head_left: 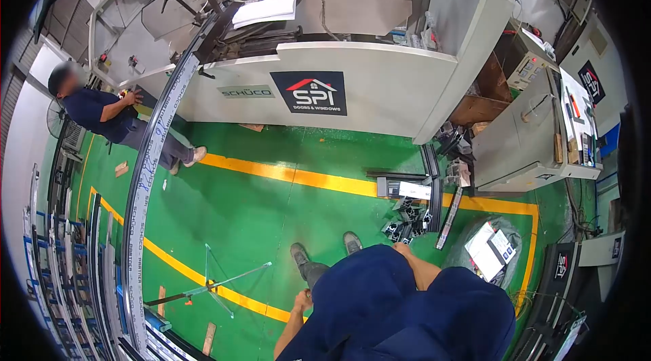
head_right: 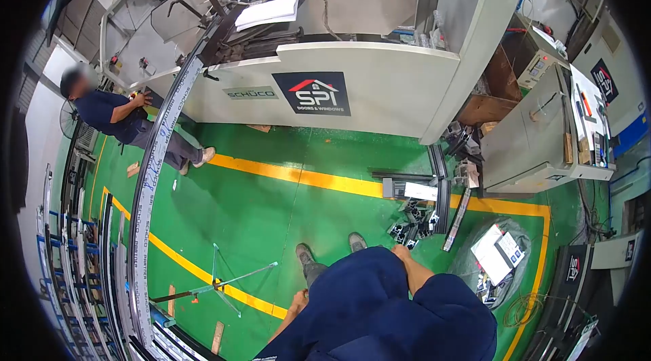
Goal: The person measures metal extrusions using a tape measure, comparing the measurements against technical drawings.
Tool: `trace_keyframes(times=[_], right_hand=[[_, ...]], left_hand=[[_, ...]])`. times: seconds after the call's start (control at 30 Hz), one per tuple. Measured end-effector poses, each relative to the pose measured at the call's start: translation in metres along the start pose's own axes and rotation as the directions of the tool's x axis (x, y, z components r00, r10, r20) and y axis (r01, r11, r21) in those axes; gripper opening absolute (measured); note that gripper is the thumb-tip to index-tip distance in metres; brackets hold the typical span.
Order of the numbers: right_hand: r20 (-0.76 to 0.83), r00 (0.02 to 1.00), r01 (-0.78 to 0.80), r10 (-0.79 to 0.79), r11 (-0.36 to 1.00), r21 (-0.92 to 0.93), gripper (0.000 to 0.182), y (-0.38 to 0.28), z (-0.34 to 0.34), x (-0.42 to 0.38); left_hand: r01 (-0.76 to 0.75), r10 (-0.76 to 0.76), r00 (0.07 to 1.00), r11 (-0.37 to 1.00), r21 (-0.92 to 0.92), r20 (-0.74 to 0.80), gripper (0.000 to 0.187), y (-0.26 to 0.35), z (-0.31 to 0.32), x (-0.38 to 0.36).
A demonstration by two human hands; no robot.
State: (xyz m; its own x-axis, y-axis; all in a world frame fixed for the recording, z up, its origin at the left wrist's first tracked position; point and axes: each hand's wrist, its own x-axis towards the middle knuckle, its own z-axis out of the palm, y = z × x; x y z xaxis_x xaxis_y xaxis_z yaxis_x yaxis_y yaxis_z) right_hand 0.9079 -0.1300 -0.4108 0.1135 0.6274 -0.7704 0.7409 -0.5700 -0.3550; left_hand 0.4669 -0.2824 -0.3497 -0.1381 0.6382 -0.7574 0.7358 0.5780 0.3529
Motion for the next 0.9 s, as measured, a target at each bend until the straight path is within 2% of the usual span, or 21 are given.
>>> trace_keyframes(times=[0.13, 0.2, 0.3, 0.4, 0.6, 0.7, 0.8, 0.9], right_hand=[[0.009, 1.0, 0.009, -0.008, 1.0, -0.023, 0.041, 0.023, 0.019, 0.032], [0.003, 1.0, 0.006, -0.006, 1.0, -0.028, 0.041, 0.023, 0.02, 0.035], [-0.006, 1.0, -0.019, 0.019, 1.0, 0.006, 0.041, 0.019, 0.015, 0.024], [-0.001, 0.999, -0.04, 0.04, 0.999, 0.016, 0.042, 0.018, 0.016, 0.026], [0.009, 1.0, -0.011, 0.011, 1.0, 0.009, 0.038, 0.014, 0.013, 0.022], [0.001, 1.0, 0.002, -0.002, 1.0, -0.022, 0.038, 0.015, 0.014, 0.025], [0.006, 1.0, -0.006, 0.006, 1.0, -0.031, 0.039, 0.013, 0.012, 0.023], [0.015, 1.0, -0.024, 0.024, 1.0, -0.015, 0.039, 0.012, 0.01, 0.022]], left_hand=[[-0.019, 0.019, 1.0, 0.999, -0.027, 0.013, 0.048, 0.01, -0.011, -0.012], [-0.032, 0.032, 0.999, 0.999, -0.007, 0.007, 0.049, 0.004, -0.007, -0.008], [-0.015, 0.012, 1.0, 0.997, -0.077, -0.028, 0.047, 0.001, 0.001, -0.008], [-0.064, 0.062, 0.998, 0.994, -0.091, -0.028, 0.044, -0.002, 0.002, -0.004], [0.002, -0.02, 0.996, 0.981, 0.196, 0.088, 0.044, 0.018, -0.018, -0.013], [0.049, -0.056, 0.997, 0.986, 0.16, 0.044, 0.048, 0.02, -0.016, -0.011], [0.016, -0.016, 0.999, 1.0, 0.009, 0.03, 0.054, 0.013, -0.01, -0.007], [0.054, -0.052, 0.998, 0.996, -0.074, 0.023, 0.059, 0.002, -0.001, -0.004]])
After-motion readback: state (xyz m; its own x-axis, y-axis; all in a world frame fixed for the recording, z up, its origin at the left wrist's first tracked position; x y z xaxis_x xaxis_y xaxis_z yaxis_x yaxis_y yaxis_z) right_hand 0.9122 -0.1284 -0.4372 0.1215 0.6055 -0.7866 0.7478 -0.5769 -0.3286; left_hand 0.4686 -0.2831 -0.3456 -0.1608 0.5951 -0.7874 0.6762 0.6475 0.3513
